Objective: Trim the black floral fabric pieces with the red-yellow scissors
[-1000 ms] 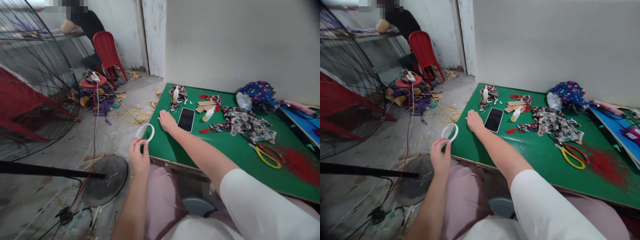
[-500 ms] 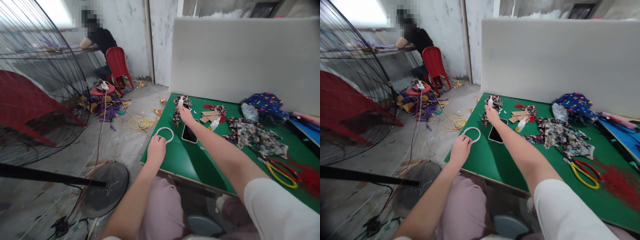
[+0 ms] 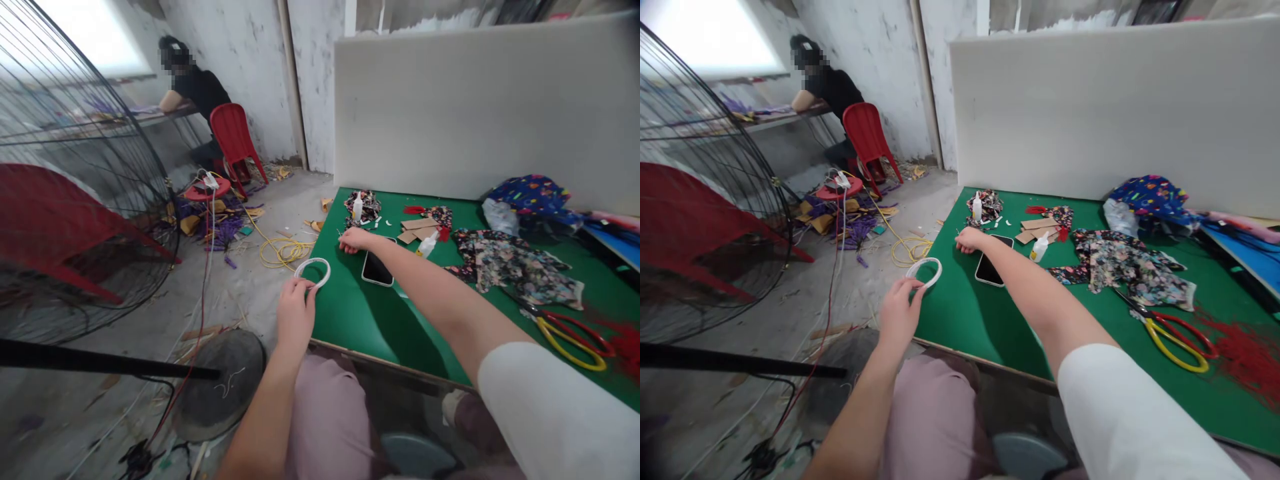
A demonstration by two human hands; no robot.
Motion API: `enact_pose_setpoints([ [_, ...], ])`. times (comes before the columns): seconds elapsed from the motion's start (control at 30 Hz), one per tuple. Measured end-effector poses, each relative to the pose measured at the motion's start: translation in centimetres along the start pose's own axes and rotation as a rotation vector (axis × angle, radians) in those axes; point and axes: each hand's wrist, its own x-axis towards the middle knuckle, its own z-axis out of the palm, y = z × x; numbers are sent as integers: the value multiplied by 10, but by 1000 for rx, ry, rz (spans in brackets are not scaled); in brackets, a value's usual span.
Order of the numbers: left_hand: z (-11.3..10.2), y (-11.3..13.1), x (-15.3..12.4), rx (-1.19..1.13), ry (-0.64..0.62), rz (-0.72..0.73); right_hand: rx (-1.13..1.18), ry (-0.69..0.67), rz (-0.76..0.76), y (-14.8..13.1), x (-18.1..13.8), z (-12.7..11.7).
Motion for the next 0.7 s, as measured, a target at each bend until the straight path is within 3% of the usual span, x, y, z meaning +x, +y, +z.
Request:
enact_pose_setpoints([
  [0.13, 13, 7, 0, -3, -70, 81, 116, 95, -132, -2, 5, -19],
  [0.33, 40, 15, 28, -68, -113, 150, 359, 150, -397, 17, -43, -29],
  [0.5, 39, 78, 17, -165, -17, 217, 459, 215, -579, 36, -86, -16],
  [0.6, 42, 109, 4, -370, -187, 422, 454, 247, -600, 42, -101, -1],
  [0.67, 46, 109, 7, -407, -168, 330, 447, 274, -619, 42, -106, 5],
  [0.7, 49, 103, 12, -415, -106, 217, 444, 289, -636, 41, -108, 6],
])
